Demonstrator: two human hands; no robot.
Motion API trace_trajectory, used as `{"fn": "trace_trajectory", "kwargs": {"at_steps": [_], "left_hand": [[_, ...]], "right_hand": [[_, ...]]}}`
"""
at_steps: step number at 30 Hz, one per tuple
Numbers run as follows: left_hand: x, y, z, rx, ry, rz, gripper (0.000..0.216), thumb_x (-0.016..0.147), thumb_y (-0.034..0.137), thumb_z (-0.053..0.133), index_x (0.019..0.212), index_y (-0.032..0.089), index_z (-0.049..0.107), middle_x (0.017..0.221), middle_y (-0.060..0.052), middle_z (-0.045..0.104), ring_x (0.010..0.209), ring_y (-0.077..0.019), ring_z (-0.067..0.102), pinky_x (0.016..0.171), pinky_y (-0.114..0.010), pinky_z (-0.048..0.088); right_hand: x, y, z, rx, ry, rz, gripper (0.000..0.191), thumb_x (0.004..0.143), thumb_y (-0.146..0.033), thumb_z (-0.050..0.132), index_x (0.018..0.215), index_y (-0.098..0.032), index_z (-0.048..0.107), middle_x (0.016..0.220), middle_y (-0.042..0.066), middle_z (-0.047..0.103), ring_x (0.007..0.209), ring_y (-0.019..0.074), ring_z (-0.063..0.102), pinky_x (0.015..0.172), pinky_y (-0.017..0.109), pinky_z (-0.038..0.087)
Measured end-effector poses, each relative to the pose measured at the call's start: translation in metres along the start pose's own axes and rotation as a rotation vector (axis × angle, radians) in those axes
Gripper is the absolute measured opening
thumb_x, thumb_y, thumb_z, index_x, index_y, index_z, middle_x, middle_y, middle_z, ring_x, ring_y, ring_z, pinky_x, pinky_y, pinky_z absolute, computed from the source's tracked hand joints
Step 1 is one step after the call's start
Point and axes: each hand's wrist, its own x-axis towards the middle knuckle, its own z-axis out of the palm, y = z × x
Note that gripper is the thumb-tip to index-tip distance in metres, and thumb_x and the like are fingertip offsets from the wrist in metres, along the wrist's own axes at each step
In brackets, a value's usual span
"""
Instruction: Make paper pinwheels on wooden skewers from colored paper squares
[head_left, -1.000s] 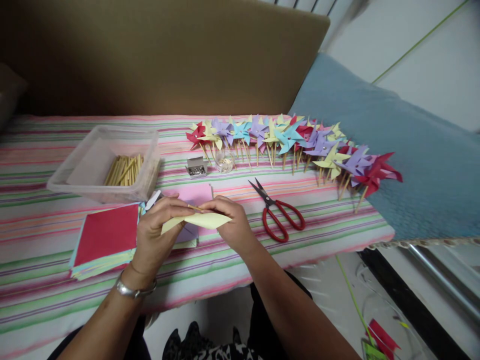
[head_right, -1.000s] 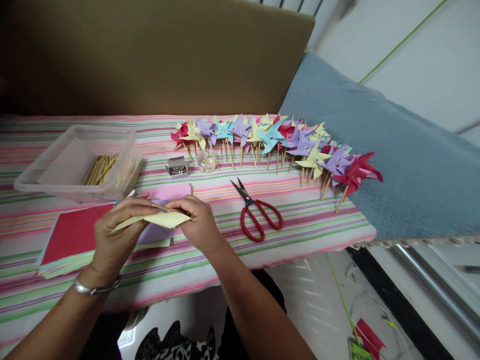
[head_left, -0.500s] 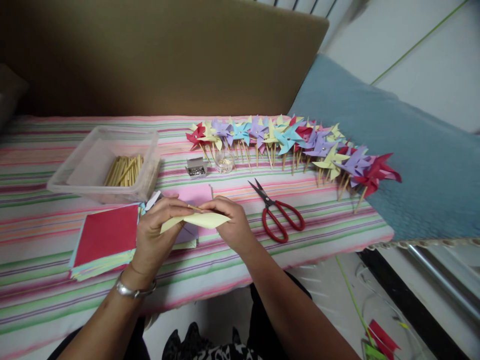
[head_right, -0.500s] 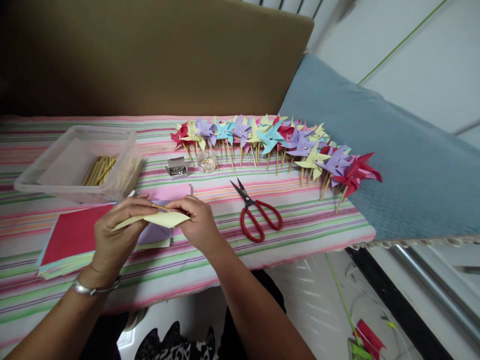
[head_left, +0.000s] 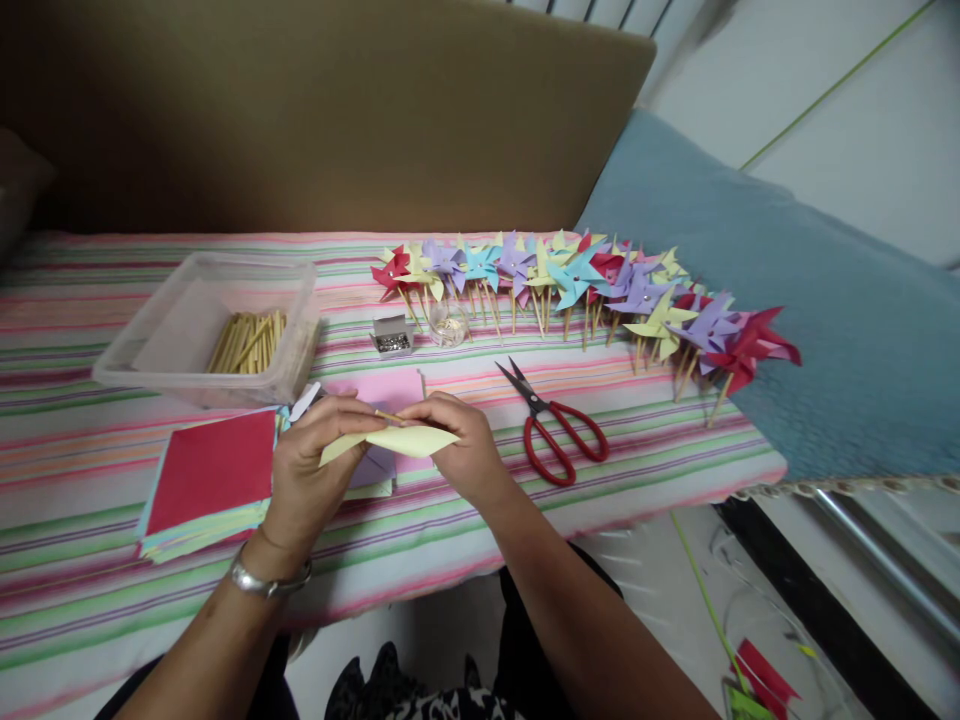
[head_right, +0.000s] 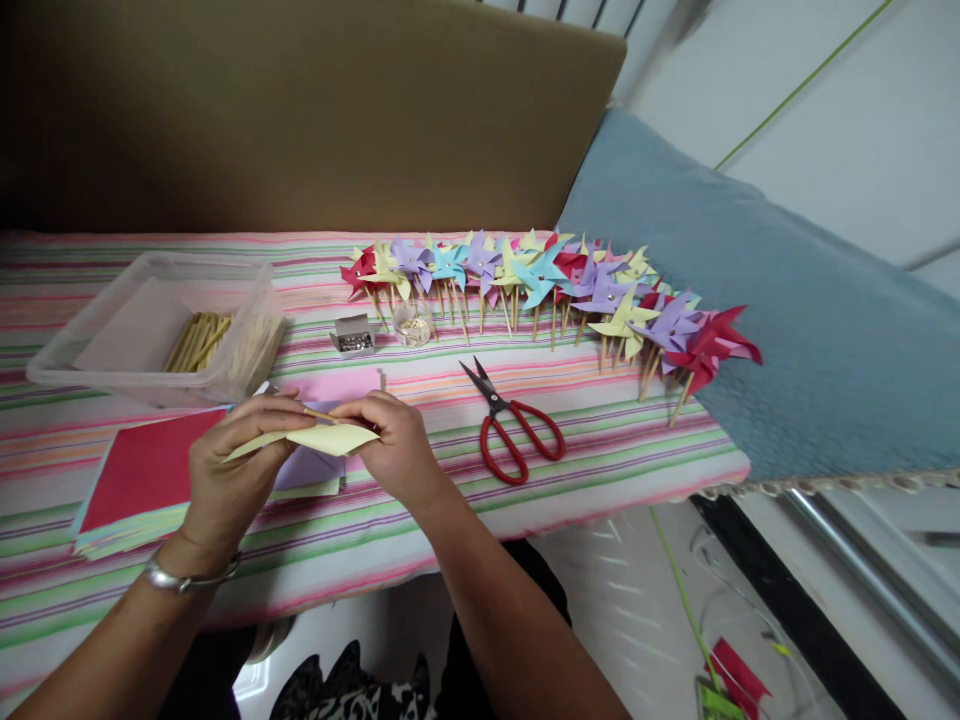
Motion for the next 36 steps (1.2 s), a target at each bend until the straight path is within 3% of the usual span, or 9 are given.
{"fn": "trace_trajectory", "kwargs": {"at_steps": [13, 36], "left_hand": [[-0.0001, 0.0006, -0.0015, -0.005, -0.020, 0.010, 0.024, 0.077, 0.005, 0.065, 0.090, 0.025, 0.070, 0.093, -0.001, 0.068, 0.088, -0.0158, 0.063, 0.090, -0.037, 0.048], [0.0013, 0.0067, -0.0019, 0.038, -0.007, -0.010, 0.015, 0.078, 0.012, 0.065, 0.086, 0.024, 0.071, 0.092, -0.002, 0.069, 0.088, -0.0172, 0.064, 0.086, -0.037, 0.050]], "right_hand": [[-0.0004, 0.0004, 0.0009, -0.024, 0.006, 0.006, 0.010, 0.078, -0.015, 0.063, 0.081, -0.019, 0.071, 0.071, 0.000, 0.062, 0.067, 0.0133, 0.056, 0.063, 0.025, 0.043], [-0.0022, 0.0023, 0.0008, -0.056, -0.007, -0.013, 0.014, 0.075, -0.012, 0.063, 0.082, -0.020, 0.072, 0.072, 0.000, 0.065, 0.068, 0.0134, 0.057, 0.063, 0.025, 0.044]]}}
